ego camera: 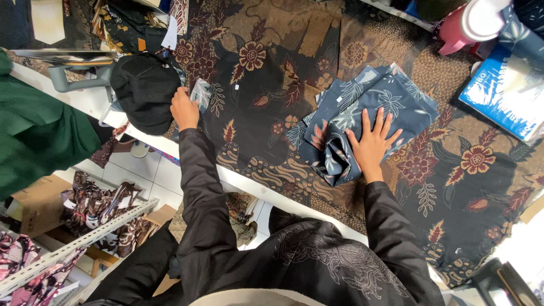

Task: The person folds a large piece of patterned fabric on a table, then uses a ruler and iron to press and fold smaller fabric pieces. The person handles the fabric and tools by hand, arranging the pieces on the table.

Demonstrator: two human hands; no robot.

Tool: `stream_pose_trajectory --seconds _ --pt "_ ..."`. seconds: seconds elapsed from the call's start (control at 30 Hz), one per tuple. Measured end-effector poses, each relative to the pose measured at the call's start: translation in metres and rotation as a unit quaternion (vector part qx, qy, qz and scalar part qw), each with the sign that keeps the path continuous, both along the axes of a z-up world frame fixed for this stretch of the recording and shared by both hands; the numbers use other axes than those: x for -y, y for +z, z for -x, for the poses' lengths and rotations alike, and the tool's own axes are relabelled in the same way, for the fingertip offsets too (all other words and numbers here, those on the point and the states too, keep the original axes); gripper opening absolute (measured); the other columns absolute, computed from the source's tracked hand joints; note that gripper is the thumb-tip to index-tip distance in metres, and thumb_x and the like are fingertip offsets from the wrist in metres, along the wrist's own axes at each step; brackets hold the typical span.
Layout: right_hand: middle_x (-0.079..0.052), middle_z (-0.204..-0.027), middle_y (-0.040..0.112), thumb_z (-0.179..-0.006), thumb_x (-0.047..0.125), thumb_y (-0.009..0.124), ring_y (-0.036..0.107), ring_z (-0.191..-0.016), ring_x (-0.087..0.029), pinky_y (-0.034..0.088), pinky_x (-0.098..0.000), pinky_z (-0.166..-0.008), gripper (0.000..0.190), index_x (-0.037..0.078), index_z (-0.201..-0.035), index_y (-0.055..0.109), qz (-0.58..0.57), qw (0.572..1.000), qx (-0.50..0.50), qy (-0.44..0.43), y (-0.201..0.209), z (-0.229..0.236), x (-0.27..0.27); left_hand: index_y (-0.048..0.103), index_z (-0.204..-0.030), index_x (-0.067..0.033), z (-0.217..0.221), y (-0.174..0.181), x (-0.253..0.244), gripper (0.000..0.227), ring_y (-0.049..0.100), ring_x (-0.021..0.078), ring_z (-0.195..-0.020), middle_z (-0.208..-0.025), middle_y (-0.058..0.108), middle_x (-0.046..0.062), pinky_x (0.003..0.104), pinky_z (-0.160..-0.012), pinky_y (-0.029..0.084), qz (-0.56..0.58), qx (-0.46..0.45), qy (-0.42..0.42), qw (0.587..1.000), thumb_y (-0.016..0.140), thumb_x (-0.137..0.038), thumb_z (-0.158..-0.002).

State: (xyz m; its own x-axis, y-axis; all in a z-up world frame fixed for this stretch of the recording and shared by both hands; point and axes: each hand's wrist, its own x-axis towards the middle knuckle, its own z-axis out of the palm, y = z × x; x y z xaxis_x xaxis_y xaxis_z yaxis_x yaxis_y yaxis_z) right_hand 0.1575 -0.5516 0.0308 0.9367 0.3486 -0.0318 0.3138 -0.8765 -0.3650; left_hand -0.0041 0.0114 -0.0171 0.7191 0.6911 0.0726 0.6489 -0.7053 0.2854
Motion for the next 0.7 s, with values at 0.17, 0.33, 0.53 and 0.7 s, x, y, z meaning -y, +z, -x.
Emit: stream_pose_trajectory --seconds 0.17,0.33,0.53,0.7 --pt "-0.017 -0.173 0.025 -0.1 0.057 0.066 0.012 -0.16 -0.042 -0.004 -0.0744 -0.118 0.074 0.02 -0.161 0.047 -0.002 1.0 -0.001 0.005 -0.004 -0.001 0.005 0.071 -0.11 -0.0039 0.001 -0.002 0.001 0.032 0.06 0.0423 -0.107 -0.111 0.063 0.018 0.05 -0.087 0.049 0.042 -0.006 -0.014 0.999 0.083 -0.012 -0.082" --pt "-0.017 -0.173 0.025 -0.098 0.057 0.067 0.012 -0.16 -0.041 -0.005 -0.074 -0.118 0.075 0.021 -0.161 0.047 -0.007 1.0 -0.001 0.007 -0.007 -0.001 0.005 0.071 -0.117 -0.0044 -0.001 0.026 0.01 0.028 0.063 0.0401 -0.107 -0.114 0.069 0.018 0.05 -0.088 0.048 0.097 -0.016 0.0 0.995 0.078 -0.016 -0.092" --pt "-0.017 -0.171 0.024 -0.093 0.053 0.072 0.014 -0.158 -0.042 -0.003 -0.0757 -0.115 0.077 0.021 -0.159 0.047 -0.01 0.999 -0.035 0.005 0.002 -0.007 0.005 0.058 -0.138 0.0015 -0.022 0.089 0.028 0.038 0.061 0.0142 -0.115 -0.129 0.066 0.006 0.03 -0.106 0.044 0.571 0.373 -0.022 0.731 0.061 -0.008 -0.102" --pt "-0.018 -0.151 0.053 -0.094 0.035 0.077 0.049 -0.14 -0.037 0.027 -0.0618 -0.112 0.062 0.013 -0.148 0.056 -0.118 0.99 -0.074 -0.027 0.031 -0.015 -0.006 0.057 -0.137 -0.0043 -0.052 0.105 0.098 0.042 0.061 0.014 -0.12 -0.13 0.065 0.004 0.031 -0.109 0.044 0.654 0.406 -0.002 0.639 0.061 -0.006 -0.095"
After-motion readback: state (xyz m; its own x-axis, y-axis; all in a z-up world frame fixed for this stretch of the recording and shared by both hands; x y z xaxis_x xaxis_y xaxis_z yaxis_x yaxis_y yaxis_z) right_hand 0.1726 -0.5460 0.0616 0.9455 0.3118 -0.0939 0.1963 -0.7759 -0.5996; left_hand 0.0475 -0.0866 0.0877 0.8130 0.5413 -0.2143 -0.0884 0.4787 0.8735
